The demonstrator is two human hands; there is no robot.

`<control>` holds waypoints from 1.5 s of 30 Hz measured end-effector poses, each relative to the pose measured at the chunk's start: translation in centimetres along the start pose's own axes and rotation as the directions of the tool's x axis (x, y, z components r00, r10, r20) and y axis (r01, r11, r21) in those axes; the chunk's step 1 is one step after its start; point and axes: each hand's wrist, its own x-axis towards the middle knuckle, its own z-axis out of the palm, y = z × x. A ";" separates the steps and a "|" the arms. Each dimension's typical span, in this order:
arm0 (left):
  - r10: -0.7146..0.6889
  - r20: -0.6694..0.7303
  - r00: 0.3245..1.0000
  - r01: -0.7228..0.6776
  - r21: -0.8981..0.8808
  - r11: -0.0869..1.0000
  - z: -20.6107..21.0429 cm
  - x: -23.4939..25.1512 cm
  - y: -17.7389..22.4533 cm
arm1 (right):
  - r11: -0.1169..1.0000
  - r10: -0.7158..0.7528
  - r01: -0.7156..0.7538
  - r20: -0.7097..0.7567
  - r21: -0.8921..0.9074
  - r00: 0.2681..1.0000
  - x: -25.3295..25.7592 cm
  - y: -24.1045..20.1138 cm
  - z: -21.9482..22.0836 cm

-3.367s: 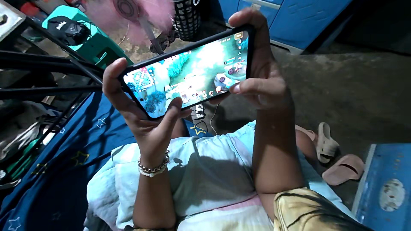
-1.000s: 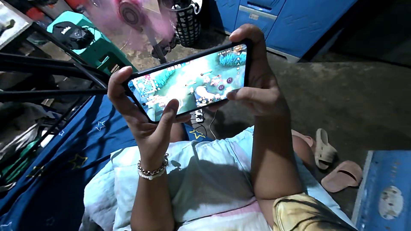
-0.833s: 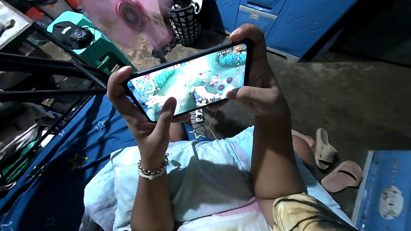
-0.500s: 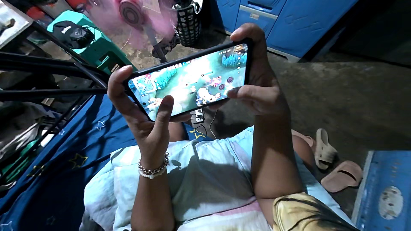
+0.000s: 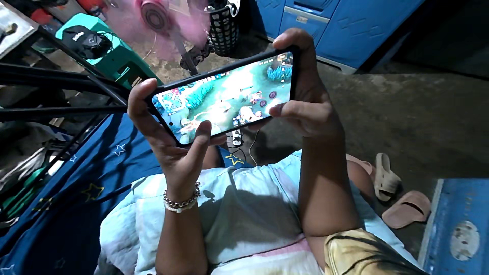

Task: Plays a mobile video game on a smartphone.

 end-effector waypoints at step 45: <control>-0.071 -0.021 0.997 0.068 -0.121 0.990 0.2 0.2 0.1 | 0.998 0.018 -0.018 0.004 0.061 1.000 -0.1 -0.1 0.1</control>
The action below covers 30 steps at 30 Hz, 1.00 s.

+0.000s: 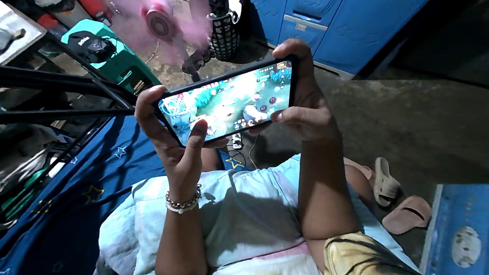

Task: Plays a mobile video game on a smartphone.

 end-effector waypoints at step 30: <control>-0.050 0.078 0.996 0.057 -0.091 0.994 0.2 -0.2 0.6 | 0.990 0.015 -0.022 -0.051 -0.142 0.999 -0.2 -0.1 -0.2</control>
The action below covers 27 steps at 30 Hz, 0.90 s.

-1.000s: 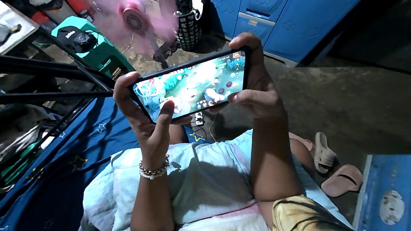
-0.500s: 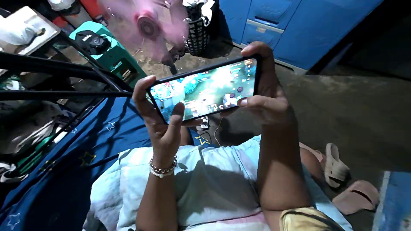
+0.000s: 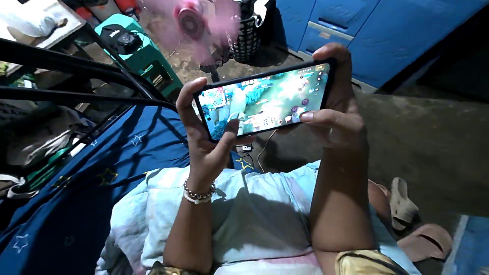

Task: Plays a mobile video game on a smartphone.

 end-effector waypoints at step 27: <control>0.071 -0.014 0.997 -0.070 0.056 0.996 -0.1 0.0 -0.3 | 0.999 0.025 -0.025 0.006 0.044 1.000 0.2 -0.3 0.4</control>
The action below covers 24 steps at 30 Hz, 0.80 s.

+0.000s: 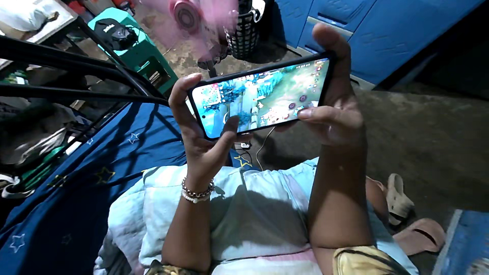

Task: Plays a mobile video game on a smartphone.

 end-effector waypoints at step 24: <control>0.002 0.012 1.000 -0.002 0.030 1.000 -0.1 0.0 0.1 | 0.999 0.012 -0.013 0.019 0.035 1.000 -0.2 0.0 -0.1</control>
